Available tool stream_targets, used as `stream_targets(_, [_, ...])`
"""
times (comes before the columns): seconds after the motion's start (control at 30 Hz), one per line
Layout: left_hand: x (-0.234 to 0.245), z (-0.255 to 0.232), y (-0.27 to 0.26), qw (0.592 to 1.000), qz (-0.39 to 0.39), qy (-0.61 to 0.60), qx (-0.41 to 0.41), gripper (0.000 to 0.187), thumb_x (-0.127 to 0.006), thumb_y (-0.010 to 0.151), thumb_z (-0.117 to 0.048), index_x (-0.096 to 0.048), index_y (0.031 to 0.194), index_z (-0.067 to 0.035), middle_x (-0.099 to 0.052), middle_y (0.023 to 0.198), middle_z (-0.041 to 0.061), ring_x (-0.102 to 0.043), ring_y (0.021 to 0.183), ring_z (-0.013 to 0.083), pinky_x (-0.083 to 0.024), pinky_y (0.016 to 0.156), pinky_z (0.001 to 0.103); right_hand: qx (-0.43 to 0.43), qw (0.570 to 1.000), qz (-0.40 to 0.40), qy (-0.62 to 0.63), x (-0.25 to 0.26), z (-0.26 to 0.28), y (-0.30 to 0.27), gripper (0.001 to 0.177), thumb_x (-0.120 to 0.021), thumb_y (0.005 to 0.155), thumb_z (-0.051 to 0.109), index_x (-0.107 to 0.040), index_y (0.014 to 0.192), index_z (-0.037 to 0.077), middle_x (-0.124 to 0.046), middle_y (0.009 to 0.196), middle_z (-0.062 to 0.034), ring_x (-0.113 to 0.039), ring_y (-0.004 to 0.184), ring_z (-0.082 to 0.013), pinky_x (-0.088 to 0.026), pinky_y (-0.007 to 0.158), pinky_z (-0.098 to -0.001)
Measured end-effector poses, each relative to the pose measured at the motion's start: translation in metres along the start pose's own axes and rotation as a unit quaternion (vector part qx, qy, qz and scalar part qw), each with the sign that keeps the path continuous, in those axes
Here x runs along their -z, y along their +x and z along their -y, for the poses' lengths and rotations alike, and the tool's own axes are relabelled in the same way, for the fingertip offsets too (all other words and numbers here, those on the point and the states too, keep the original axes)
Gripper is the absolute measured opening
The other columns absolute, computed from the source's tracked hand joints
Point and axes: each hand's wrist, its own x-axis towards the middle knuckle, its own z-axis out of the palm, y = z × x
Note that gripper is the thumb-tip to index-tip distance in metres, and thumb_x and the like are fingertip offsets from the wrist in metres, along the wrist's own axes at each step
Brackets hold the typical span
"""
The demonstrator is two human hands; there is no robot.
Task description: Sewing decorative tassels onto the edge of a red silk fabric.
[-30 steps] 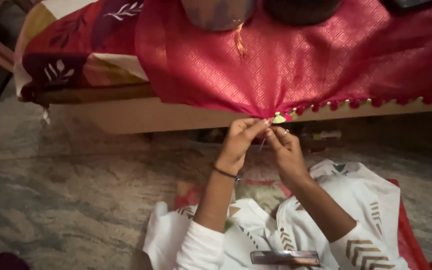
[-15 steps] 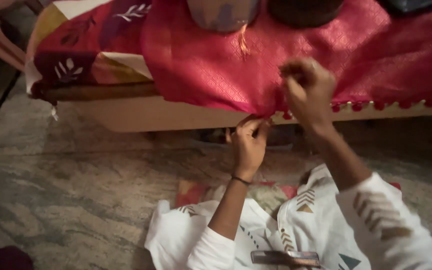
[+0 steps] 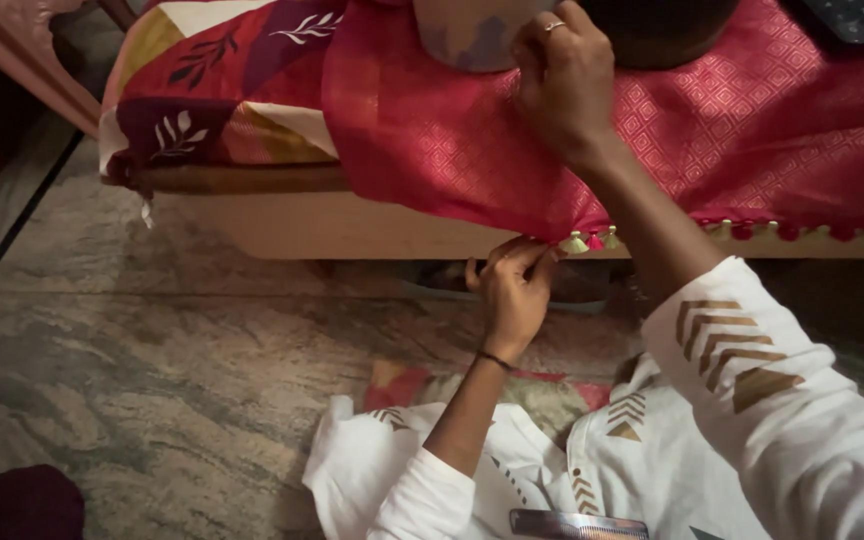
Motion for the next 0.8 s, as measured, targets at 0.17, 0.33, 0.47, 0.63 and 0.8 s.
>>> stream_targets(0.17, [0.001,-0.001,0.0,1.0,-0.003,0.001,-0.004,0.014,-0.073,0.089,-0.029,-0.08,0.093,-0.018,-0.078,0.103,0.001,-0.069,0.107,0.0227,-0.023,0.11,0.062,0.061,0.995,0.013,-0.084,-0.013,-0.012,-0.005,0.011,-0.071,0.088,0.0,-0.068,0.097,0.004,-0.064,0.1,-0.0138,-0.064,0.093,-0.0368,-0.053,0.079,-0.0471])
stream_targets(0.33, [0.003,-0.004,0.001,1.0,-0.018,-0.014,-0.013,0.013,-0.073,0.088,-0.026,-0.079,0.09,-0.015,-0.078,0.101,0.003,-0.07,0.103,0.0239,-0.025,0.107,0.061,0.082,0.995,-0.055,0.004,-0.003,0.0,-0.005,0.024,-0.063,0.089,-0.005,-0.057,0.112,0.003,-0.064,0.102,-0.0163,-0.064,0.097,-0.0388,-0.053,0.081,-0.0457])
stream_targets(0.47, [0.006,0.002,0.002,0.999,0.028,-0.028,0.002,0.014,-0.071,0.092,-0.025,-0.08,0.092,-0.015,-0.078,0.095,0.002,-0.071,0.098,0.0226,-0.027,0.112,0.06,-0.111,0.978,-0.066,0.164,0.034,0.023,-0.035,0.004,-0.055,0.113,0.005,-0.051,0.113,0.004,-0.07,0.09,-0.0093,-0.073,0.077,-0.0202,-0.057,0.067,-0.0347])
stream_targets(0.63, [0.002,0.003,0.004,1.0,0.017,0.005,-0.002,0.017,-0.073,0.091,-0.028,-0.082,0.093,-0.014,-0.079,0.096,0.002,-0.07,0.096,0.0243,-0.021,0.11,0.061,-0.327,0.643,-0.083,0.687,0.16,0.12,-0.089,0.014,-0.05,0.123,0.007,-0.049,0.109,0.004,-0.046,0.084,-0.0033,-0.047,0.077,-0.0113,-0.042,0.072,-0.0269])
stream_targets(0.8, [-0.009,0.016,0.001,1.0,-0.001,0.011,-0.015,0.018,-0.073,0.091,-0.031,-0.082,0.093,-0.015,-0.079,0.095,0.002,-0.071,0.094,0.0226,-0.029,0.108,0.054,-0.316,0.635,-0.05,0.703,0.207,0.141,-0.096,0.011,-0.054,0.119,0.006,-0.052,0.108,0.004,-0.049,0.085,-0.0045,-0.05,0.076,-0.0121,-0.044,0.072,-0.027])
